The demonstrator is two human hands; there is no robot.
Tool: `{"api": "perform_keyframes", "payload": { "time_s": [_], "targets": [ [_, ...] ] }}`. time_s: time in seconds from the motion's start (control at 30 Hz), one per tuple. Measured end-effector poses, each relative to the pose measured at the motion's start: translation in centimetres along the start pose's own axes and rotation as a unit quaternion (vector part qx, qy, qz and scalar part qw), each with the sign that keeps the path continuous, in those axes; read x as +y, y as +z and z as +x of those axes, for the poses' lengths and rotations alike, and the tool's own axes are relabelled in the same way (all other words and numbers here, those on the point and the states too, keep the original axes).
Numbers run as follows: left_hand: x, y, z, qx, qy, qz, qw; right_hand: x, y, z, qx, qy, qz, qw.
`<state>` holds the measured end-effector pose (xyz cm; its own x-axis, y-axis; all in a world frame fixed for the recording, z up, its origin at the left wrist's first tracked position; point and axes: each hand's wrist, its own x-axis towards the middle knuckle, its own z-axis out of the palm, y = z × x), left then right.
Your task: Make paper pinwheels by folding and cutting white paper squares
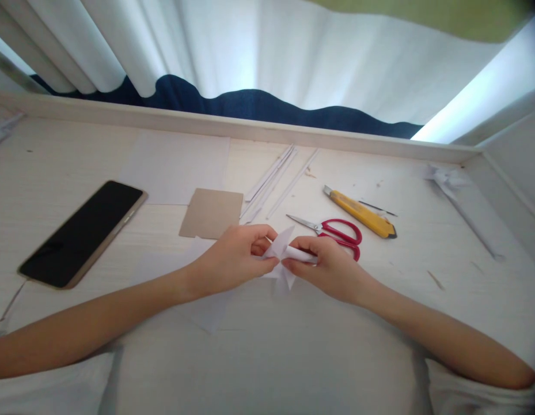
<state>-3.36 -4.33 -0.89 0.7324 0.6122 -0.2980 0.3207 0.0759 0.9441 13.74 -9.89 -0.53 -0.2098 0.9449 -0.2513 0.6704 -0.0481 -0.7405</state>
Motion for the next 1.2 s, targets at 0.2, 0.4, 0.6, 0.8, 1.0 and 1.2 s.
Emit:
{"api": "perform_keyframes", "payload": {
  "time_s": [0.2,0.4,0.6,0.8,1.0,1.2],
  "targets": [
    [0.5,-0.2,1.1,-0.010,-0.021,-0.003,1.000,0.5,-0.6,0.4,0.000,0.012,0.025,1.000],
    [0.7,-0.3,2.0,-0.030,-0.033,-0.031,0.999,0.8,-1.1,0.4,0.009,0.003,0.030,1.000],
    [0.2,-0.6,3.0,-0.088,-0.094,-0.104,0.986,1.1,-1.5,0.3,0.011,0.001,0.056,0.998],
    [0.3,-0.6,3.9,-0.115,-0.110,-0.159,0.974,1.4,-1.6,-0.1,0.036,0.006,0.065,0.997],
    [1.2,-0.3,4.2,-0.134,-0.105,-0.111,0.979,1.8,-1.7,-0.7,0.054,-0.005,0.063,0.997],
    [2.3,0.5,4.1,-0.065,-0.061,0.045,0.995,2.5,-1.6,-0.6,0.088,0.000,0.036,0.995]
  ]
}}
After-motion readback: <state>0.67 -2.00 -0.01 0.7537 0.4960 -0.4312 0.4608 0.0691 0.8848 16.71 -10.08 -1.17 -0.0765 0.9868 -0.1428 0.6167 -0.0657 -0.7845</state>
